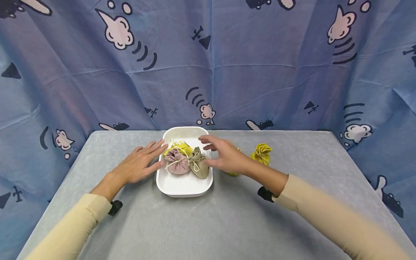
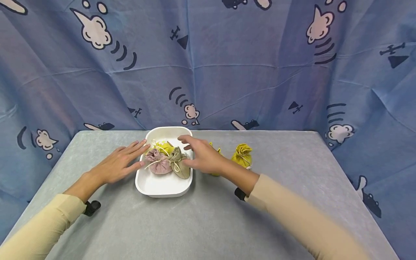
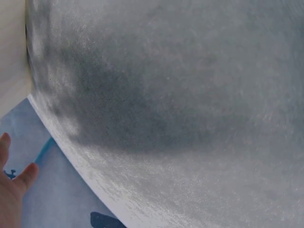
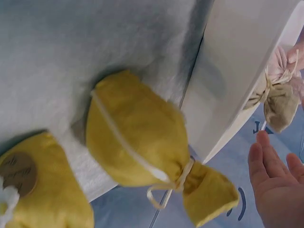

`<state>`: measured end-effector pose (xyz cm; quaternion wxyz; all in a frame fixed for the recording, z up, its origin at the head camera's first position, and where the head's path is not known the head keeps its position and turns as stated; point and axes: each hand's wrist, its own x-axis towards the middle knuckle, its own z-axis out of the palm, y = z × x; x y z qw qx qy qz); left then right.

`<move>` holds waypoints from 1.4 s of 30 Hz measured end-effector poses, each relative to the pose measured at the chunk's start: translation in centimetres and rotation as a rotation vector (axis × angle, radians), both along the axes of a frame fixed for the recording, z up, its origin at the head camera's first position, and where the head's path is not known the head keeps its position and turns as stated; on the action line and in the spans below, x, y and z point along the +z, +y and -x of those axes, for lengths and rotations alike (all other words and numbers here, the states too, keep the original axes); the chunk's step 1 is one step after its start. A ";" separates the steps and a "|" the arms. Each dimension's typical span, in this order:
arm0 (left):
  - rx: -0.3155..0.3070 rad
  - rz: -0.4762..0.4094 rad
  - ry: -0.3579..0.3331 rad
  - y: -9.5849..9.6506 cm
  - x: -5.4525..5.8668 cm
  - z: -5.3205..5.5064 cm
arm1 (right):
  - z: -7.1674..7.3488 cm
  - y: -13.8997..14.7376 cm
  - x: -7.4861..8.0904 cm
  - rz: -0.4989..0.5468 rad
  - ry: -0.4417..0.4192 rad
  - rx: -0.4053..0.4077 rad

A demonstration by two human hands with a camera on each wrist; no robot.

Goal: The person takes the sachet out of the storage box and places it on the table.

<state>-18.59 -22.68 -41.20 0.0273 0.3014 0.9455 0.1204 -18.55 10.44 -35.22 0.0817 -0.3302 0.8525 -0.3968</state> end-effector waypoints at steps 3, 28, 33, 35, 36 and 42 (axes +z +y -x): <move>0.000 0.001 0.003 0.0 0.0 0.0 | 0.1 -0.7 -0.4 -0.002 -0.027 0.008; 0.004 -0.017 0.015 0.0 -0.1 -0.1 | 0.3 -2.8 -2.4 -0.079 0.010 -0.013; -0.002 -0.023 0.027 0.0 -0.3 -0.1 | 0.3 -2.8 -2.7 -0.111 0.011 0.002; -0.006 -0.026 0.032 0.0 -0.3 -0.1 | 0.3 -2.8 -2.8 -0.124 0.015 0.000; -0.006 -0.027 0.032 0.0 -0.3 -0.1 | 0.4 -2.9 -2.8 -0.131 0.018 -0.001; 0.001 -0.025 0.015 -0.1 -0.2 -0.1 | 0.4 -3.1 -3.0 -0.161 0.036 -0.006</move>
